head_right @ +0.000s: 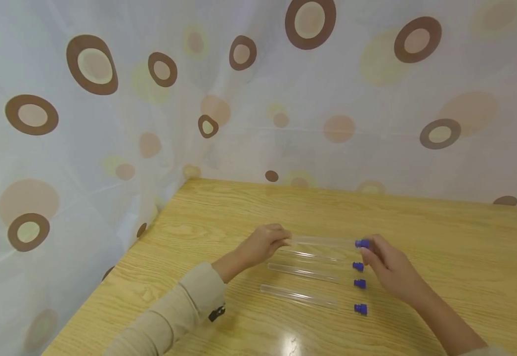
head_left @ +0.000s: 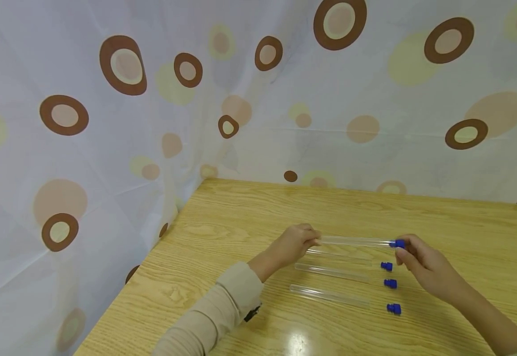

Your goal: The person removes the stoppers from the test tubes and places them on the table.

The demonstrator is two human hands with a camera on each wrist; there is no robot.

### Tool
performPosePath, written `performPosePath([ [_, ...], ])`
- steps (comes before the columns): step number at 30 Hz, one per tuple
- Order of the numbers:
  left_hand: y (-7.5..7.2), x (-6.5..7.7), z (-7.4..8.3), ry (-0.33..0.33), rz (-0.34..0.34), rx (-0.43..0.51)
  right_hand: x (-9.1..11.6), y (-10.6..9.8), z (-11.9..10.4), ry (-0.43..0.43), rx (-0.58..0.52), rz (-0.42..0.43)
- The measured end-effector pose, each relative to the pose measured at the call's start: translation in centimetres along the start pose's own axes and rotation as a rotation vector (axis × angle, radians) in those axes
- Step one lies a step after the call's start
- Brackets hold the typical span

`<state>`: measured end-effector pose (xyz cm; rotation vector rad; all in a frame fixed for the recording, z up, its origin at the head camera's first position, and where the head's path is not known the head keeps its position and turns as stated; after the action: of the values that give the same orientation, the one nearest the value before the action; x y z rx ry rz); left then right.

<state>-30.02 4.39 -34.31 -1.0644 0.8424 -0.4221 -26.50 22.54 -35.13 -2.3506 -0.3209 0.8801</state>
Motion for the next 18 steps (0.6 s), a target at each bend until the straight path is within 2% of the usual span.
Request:
performPosePath([
  [9,0.04,0.02,0.01,-0.006,-0.016,0.004,0.34,-0.43,-0.33,-0.047,0.21,0.093],
  [13,-0.21,0.06,0.16,-0.005,-0.008,-0.014,0.32,-0.39,-0.2,-0.023,0.225,0.098],
  [18,-0.61,0.16,0.5,0.012,0.009,-0.045,0.18,-0.21,-0.01,0.04,0.21,0.062],
])
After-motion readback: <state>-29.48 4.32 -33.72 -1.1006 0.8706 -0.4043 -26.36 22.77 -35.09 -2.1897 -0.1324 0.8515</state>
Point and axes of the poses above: each hand's wrist, its own x-axis away from the middle knuckle, its own y-axis out of the palm, z = x × y, the point moved 10 cm from there along -x, towards the middle knuckle, and after that the axes turned 6 degrees about -y, right-handed, at the moved point
